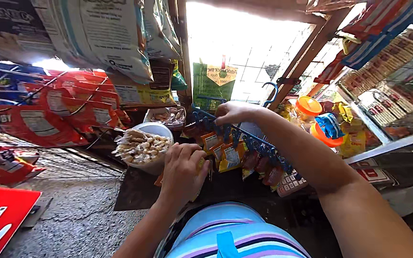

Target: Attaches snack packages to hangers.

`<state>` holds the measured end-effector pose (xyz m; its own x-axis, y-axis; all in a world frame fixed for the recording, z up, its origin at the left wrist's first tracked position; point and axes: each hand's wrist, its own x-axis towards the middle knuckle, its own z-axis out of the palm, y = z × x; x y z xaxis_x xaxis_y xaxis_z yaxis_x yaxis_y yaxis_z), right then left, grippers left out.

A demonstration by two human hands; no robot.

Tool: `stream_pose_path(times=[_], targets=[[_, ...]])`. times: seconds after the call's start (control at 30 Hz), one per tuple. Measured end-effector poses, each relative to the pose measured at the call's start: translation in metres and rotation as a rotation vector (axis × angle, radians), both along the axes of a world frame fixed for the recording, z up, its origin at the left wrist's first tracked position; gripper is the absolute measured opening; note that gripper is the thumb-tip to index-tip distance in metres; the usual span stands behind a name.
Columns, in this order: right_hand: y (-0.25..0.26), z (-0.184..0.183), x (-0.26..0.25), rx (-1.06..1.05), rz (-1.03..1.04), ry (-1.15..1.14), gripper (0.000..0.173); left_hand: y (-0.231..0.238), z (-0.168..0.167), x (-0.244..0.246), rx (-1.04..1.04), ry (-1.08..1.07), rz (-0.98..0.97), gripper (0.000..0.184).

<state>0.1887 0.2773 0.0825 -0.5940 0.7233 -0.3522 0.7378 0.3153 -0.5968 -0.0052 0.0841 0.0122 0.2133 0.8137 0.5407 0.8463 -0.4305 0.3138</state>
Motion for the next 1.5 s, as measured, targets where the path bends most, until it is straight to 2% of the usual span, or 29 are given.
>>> stream_pose_path(times=[0.13,0.3,0.47,0.63,0.73,0.83,0.9,1.0,1.1,1.23,1.33,1.5], targets=[[-0.006,-0.003,-0.004,-0.039,0.01,-0.037,0.041,0.028,0.006,0.004,-0.143,-0.035,-0.038,0.022],[-0.004,0.017,0.001,-0.079,0.059,0.009,0.034,0.047,0.014,0.017,-0.292,-0.036,0.041,0.036],[0.002,0.02,0.012,-0.051,0.082,0.129,0.027,0.055,0.021,0.021,-0.261,-0.115,0.017,0.015],[0.007,0.025,0.027,-0.012,0.081,0.192,0.022,0.044,0.021,0.017,-0.284,-0.082,-0.081,0.015],[0.013,0.016,0.034,-0.038,0.007,0.228,0.033,0.039,0.024,0.018,-0.291,-0.002,-0.038,0.02],[0.012,0.015,0.03,-0.039,-0.066,0.219,0.049,0.045,0.028,0.017,-0.138,-0.11,0.065,0.031],[0.009,0.019,0.027,-0.076,-0.062,0.199,0.05,0.055,0.036,0.014,-0.086,-0.2,0.128,0.028],[0.009,0.017,0.024,-0.086,-0.039,0.204,0.047,0.076,0.041,0.008,-0.138,-0.211,0.141,0.039],[0.005,0.024,0.021,-0.096,-0.035,0.198,0.044,0.089,0.044,0.008,-0.198,-0.188,0.138,0.031],[0.0,0.019,0.014,-0.179,-0.166,0.323,0.041,0.094,0.047,0.014,-0.118,-0.17,0.068,0.014],[-0.001,0.011,0.002,-0.199,-0.343,0.437,0.044,0.095,0.045,0.018,-0.076,-0.138,0.018,0.014],[-0.006,0.015,-0.007,-0.324,-0.476,0.552,0.043,0.095,0.046,0.019,-0.061,-0.109,0.018,0.016]])
